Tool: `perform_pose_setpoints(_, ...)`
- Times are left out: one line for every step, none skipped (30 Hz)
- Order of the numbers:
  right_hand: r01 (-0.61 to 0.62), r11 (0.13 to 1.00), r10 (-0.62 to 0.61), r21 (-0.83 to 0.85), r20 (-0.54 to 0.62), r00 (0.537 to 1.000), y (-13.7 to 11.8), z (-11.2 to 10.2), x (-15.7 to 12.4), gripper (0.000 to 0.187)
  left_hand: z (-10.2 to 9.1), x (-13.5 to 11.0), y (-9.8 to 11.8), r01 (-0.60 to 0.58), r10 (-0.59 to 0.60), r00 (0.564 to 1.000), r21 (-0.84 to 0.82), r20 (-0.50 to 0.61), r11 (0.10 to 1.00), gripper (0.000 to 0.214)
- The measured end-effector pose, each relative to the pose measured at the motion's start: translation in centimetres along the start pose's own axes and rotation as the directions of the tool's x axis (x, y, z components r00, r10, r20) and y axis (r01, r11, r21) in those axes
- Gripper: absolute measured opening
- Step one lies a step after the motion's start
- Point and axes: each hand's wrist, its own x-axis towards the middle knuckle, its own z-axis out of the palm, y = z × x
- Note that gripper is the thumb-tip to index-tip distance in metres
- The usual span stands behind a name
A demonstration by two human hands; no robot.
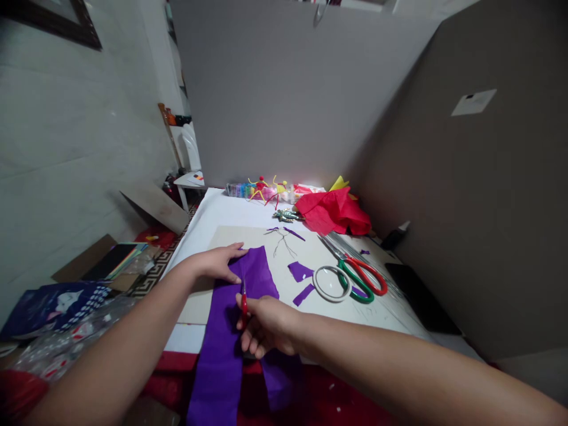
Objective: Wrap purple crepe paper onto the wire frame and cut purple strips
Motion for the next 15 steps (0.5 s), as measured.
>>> perform_pose_setpoints(0.004,1.000,-0.004,-0.001,-0.005,1.000,-0.1,0.0,0.1,0.048,0.0,0.0,0.0,0.000,0.000,1.000,0.001,0.001,1.000,0.095)
perform_pose_setpoints(0.010,1.000,-0.010,-0.002,-0.012,1.000,-0.1,0.1,0.2,0.047,0.0,0.0,0.0,0.000,0.000,1.000,0.002,0.001,1.000,0.095)
perform_pose_setpoints(0.017,1.000,-0.018,-0.003,-0.020,1.000,-0.2,0.1,0.3,0.047,0.0,0.0,0.0,0.000,0.000,1.000,0.003,0.002,1.000,0.094)
perform_pose_setpoints(0.023,1.000,-0.023,-0.005,-0.028,0.999,-0.3,0.1,0.4,0.047,0.0,0.0,0.0,0.001,-0.001,1.000,0.003,0.002,1.000,0.094)
perform_pose_setpoints(0.027,1.000,-0.027,-0.008,-0.037,0.999,-0.5,0.2,0.5,0.047,0.0,0.0,0.0,0.002,-0.002,1.000,0.003,0.004,1.000,0.093)
perform_pose_setpoints(0.029,0.999,-0.030,-0.012,-0.045,0.999,-0.6,0.3,0.5,0.047,0.0,0.0,0.0,0.003,-0.003,1.000,0.003,0.005,1.000,0.093)
perform_pose_setpoints(0.031,0.999,-0.032,-0.016,-0.054,0.998,-0.7,0.3,0.6,0.047,0.0,0.0,0.0,0.003,-0.003,1.000,0.001,0.006,1.000,0.093)
perform_pose_setpoints(0.033,0.999,-0.035,-0.019,-0.065,0.997,-0.7,0.4,0.6,0.047,0.0,0.0,0.1,0.003,-0.003,1.000,0.000,0.008,1.000,0.093)
perform_pose_setpoints(0.038,0.999,-0.040,-0.022,-0.078,0.996,-0.8,0.5,0.7,0.046,-0.1,0.0,0.1,0.003,-0.003,1.000,-0.002,0.008,1.000,0.094)
perform_pose_setpoints(0.045,0.999,-0.047,-0.025,-0.092,0.995,-0.8,0.6,0.7,0.045,-0.1,-0.1,0.1,0.004,-0.004,1.000,-0.004,0.009,1.000,0.094)
perform_pose_setpoints(0.054,0.998,-0.057,-0.028,-0.107,0.993,-0.8,0.7,0.7,0.044,-0.1,-0.1,0.1,0.004,-0.004,1.000,-0.006,0.009,1.000,0.094)
perform_pose_setpoints(0.064,0.998,-0.067,-0.030,-0.120,0.991,-0.7,0.8,0.7,0.043,-0.1,-0.1,0.1,0.005,-0.005,1.000,-0.008,0.009,1.000,0.094)
perform_pose_setpoints(0.072,0.997,-0.076,-0.033,-0.133,0.988,-0.7,0.9,0.7,0.042,-0.1,-0.1,0.1,0.005,-0.005,1.000,-0.011,0.010,1.000,0.093)
perform_pose_setpoints(0.080,0.996,-0.085,-0.034,-0.144,0.986,-0.6,1.0,0.7,0.041,-0.1,-0.1,0.1,0.006,-0.006,1.000,-0.012,0.011,1.000,0.093)
perform_pose_setpoints(0.087,0.996,-0.092,-0.036,-0.154,0.984,-0.6,1.0,0.7,0.040,-0.1,-0.1,0.1,0.006,-0.006,1.000,-0.014,0.011,1.000,0.093)
